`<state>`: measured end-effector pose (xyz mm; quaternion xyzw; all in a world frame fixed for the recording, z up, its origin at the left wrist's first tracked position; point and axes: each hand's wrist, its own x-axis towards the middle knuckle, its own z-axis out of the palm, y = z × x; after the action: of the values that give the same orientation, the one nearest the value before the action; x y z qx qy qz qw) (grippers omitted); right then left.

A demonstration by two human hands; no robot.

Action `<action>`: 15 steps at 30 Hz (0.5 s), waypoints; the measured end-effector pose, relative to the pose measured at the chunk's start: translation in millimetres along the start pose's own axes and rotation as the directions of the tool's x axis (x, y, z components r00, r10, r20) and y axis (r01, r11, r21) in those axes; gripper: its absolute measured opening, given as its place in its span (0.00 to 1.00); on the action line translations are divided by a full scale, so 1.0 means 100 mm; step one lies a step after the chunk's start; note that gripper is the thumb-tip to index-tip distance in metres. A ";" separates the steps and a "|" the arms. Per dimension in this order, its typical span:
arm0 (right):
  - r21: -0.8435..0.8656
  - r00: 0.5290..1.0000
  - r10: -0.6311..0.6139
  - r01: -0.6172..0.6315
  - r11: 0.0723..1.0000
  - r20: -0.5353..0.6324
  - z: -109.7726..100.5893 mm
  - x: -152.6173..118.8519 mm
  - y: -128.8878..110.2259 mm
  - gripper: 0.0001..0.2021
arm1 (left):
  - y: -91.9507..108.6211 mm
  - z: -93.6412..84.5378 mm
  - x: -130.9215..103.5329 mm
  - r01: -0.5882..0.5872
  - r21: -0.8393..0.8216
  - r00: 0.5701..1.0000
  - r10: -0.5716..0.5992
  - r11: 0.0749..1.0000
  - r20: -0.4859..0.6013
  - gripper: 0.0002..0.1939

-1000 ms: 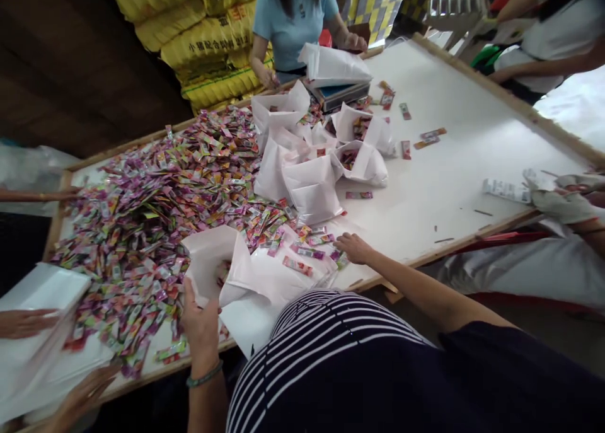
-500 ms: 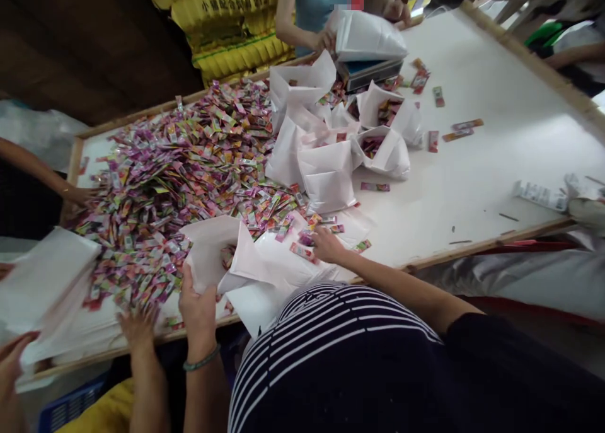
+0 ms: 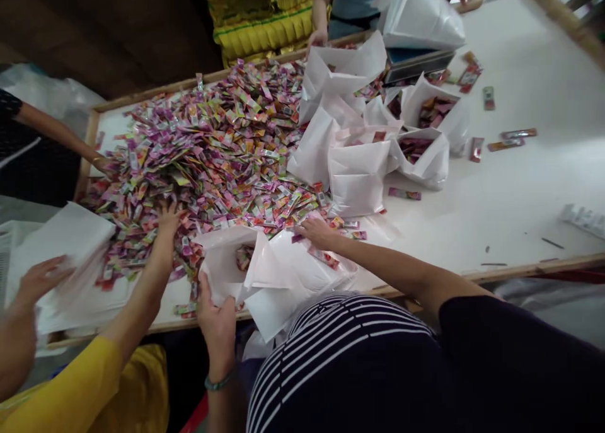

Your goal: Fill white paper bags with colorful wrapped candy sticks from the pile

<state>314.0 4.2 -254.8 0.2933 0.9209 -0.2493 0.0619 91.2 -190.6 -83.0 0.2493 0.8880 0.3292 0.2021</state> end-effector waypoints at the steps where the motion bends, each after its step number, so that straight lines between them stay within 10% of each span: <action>1: -0.007 0.998 -0.049 0.049 0.999 0.026 -0.04 0.17 -0.01 0.24 | -0.01 0.00 0.01 0.020 0.001 1.000 -0.020 1.000 0.004 0.47; 7: -0.041 0.997 -0.054 0.056 0.998 0.050 -0.34 1.23 0.18 0.21 | -0.09 -0.01 0.02 0.033 0.065 0.999 -0.036 0.997 0.039 0.42; 12: -0.147 0.967 0.186 -0.161 0.976 0.175 -0.38 1.95 0.21 0.66 | -0.21 -0.08 -0.02 0.016 0.203 0.999 -0.022 0.979 0.026 0.40; 15: -0.147 0.949 0.219 -0.189 0.971 0.227 -0.23 2.07 0.17 0.67 | -0.30 -0.10 -0.02 -0.107 0.318 0.994 0.103 0.942 0.028 0.37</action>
<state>154.4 133.0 -296.3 0.3501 0.8848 -0.2179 0.2171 77.7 -216.3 -96.4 0.3274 0.9139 0.1903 0.1464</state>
